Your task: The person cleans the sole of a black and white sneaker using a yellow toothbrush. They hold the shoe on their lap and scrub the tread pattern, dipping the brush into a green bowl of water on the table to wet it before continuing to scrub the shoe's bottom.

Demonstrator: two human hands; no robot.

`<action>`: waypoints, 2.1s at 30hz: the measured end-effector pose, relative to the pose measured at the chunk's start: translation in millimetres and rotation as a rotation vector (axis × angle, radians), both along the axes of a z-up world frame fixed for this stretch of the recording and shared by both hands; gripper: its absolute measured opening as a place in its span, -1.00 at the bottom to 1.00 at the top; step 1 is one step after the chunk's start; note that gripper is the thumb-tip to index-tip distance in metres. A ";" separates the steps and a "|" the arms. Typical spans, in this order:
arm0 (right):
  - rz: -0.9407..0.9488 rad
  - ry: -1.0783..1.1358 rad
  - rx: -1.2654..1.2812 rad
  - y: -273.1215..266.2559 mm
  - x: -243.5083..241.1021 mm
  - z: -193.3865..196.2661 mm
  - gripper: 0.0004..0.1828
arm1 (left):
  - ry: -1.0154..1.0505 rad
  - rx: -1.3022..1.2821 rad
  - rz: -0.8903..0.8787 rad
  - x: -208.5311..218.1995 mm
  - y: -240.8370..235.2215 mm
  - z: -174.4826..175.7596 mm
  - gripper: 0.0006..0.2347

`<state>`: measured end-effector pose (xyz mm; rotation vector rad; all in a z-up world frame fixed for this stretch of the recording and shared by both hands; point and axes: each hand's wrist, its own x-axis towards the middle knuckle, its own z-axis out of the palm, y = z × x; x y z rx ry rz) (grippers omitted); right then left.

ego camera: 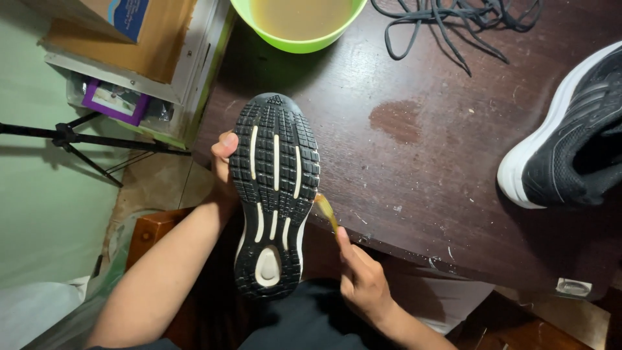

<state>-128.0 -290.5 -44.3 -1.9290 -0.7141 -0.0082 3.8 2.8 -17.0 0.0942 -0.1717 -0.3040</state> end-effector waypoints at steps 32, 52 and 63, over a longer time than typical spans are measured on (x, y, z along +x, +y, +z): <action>-0.145 0.416 0.427 -15.7 17.5 41.4 0.04 | 0.506 0.415 0.147 -26.1 -51.8 33.3 -0.58; -0.105 -0.072 -0.159 -89.0 -35.6 92.6 -0.62 | 0.517 0.236 -0.140 -81.9 -99.0 -11.8 -0.62; 0.035 0.127 -0.268 -104.4 -31.1 115.4 -0.16 | 0.544 0.321 -0.101 -80.3 -97.9 -10.2 -0.64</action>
